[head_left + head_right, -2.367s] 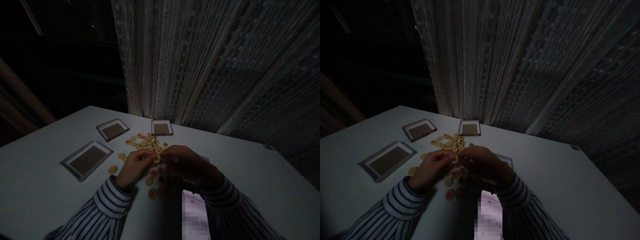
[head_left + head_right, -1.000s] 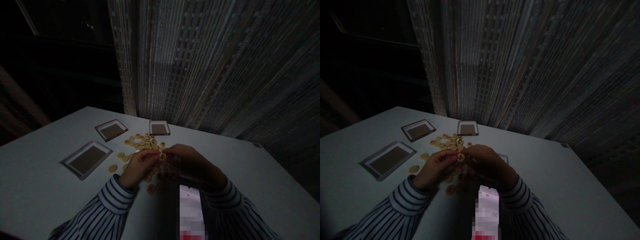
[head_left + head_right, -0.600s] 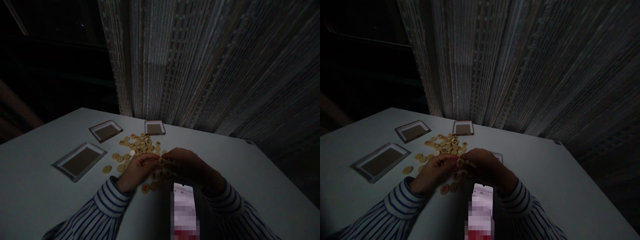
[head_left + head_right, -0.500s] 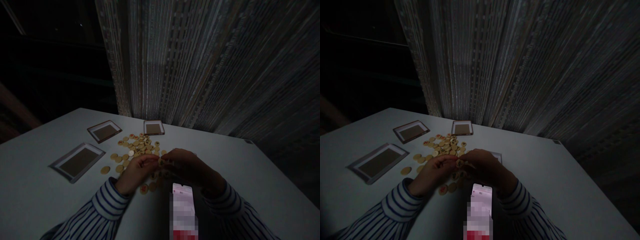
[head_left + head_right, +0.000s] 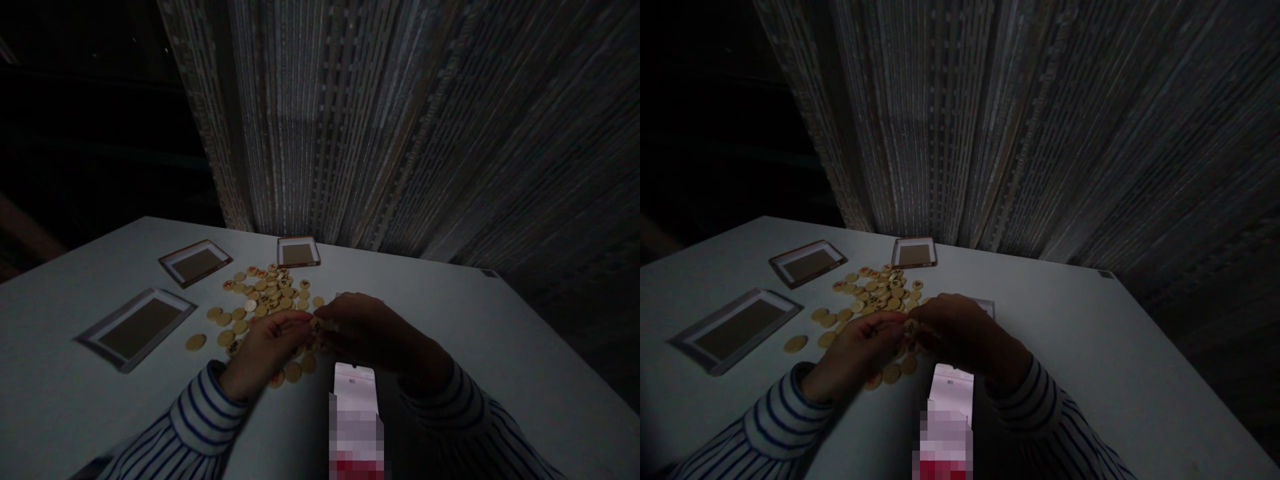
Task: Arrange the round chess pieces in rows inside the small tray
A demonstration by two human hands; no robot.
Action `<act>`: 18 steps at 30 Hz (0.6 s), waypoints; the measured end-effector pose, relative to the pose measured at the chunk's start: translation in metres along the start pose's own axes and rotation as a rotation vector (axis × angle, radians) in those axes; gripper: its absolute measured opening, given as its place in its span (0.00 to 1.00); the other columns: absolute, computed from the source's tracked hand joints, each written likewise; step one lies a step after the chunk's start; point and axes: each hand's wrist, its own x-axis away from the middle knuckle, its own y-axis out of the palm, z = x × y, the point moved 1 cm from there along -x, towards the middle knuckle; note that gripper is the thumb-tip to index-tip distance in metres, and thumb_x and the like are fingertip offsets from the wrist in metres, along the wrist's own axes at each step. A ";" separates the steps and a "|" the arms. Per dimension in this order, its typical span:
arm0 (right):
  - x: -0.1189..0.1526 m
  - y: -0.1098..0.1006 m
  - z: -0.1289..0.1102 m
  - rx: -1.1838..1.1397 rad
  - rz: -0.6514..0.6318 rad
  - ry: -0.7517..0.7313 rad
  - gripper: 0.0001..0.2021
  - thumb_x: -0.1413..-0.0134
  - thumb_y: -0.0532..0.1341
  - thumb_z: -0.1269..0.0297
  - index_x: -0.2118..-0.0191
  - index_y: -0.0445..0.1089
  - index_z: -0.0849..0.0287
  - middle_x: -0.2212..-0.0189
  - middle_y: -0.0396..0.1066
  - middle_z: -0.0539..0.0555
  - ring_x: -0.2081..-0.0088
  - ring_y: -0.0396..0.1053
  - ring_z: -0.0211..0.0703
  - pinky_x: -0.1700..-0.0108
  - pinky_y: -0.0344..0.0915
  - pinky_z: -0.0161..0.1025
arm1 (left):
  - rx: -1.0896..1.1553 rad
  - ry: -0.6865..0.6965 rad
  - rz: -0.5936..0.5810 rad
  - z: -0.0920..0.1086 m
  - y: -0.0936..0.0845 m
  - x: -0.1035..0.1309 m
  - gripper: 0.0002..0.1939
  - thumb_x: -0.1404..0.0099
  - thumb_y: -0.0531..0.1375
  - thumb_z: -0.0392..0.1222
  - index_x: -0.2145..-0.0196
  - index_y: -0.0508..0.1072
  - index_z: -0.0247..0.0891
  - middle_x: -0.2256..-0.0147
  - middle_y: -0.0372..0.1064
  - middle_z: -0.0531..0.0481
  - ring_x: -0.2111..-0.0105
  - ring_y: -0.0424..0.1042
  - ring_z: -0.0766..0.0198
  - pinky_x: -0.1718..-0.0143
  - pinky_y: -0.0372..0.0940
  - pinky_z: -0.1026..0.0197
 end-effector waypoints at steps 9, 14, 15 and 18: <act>0.008 -0.006 0.009 0.024 -0.033 0.012 0.09 0.44 0.58 0.67 0.57 0.68 0.59 0.63 0.70 0.55 0.62 0.64 0.41 0.60 0.59 0.38 | 0.066 0.007 0.056 0.001 0.022 -0.002 0.17 0.54 0.69 0.44 0.67 0.74 0.33 0.70 0.76 0.48 0.68 0.75 0.64 0.63 0.67 0.65; 0.013 -0.009 0.020 0.056 -0.013 0.031 0.11 0.43 0.57 0.62 0.57 0.69 0.61 0.64 0.70 0.56 0.62 0.64 0.42 0.60 0.60 0.40 | 0.036 0.009 0.059 0.002 0.034 -0.009 0.18 0.52 0.68 0.44 0.65 0.73 0.33 0.71 0.76 0.47 0.70 0.74 0.63 0.69 0.67 0.65; 0.013 -0.010 0.022 0.061 -0.008 0.037 0.11 0.42 0.57 0.61 0.57 0.69 0.61 0.64 0.70 0.56 0.62 0.64 0.42 0.60 0.60 0.41 | 0.018 0.016 0.058 0.003 0.036 -0.010 0.18 0.52 0.68 0.44 0.65 0.73 0.33 0.71 0.75 0.47 0.70 0.74 0.63 0.70 0.67 0.66; 0.015 -0.015 0.024 0.097 -0.015 0.083 0.10 0.44 0.58 0.63 0.57 0.69 0.60 0.64 0.70 0.56 0.62 0.64 0.43 0.61 0.60 0.40 | -0.035 0.036 0.052 0.005 0.043 -0.015 0.17 0.50 0.67 0.44 0.63 0.74 0.32 0.70 0.75 0.46 0.70 0.73 0.63 0.70 0.66 0.66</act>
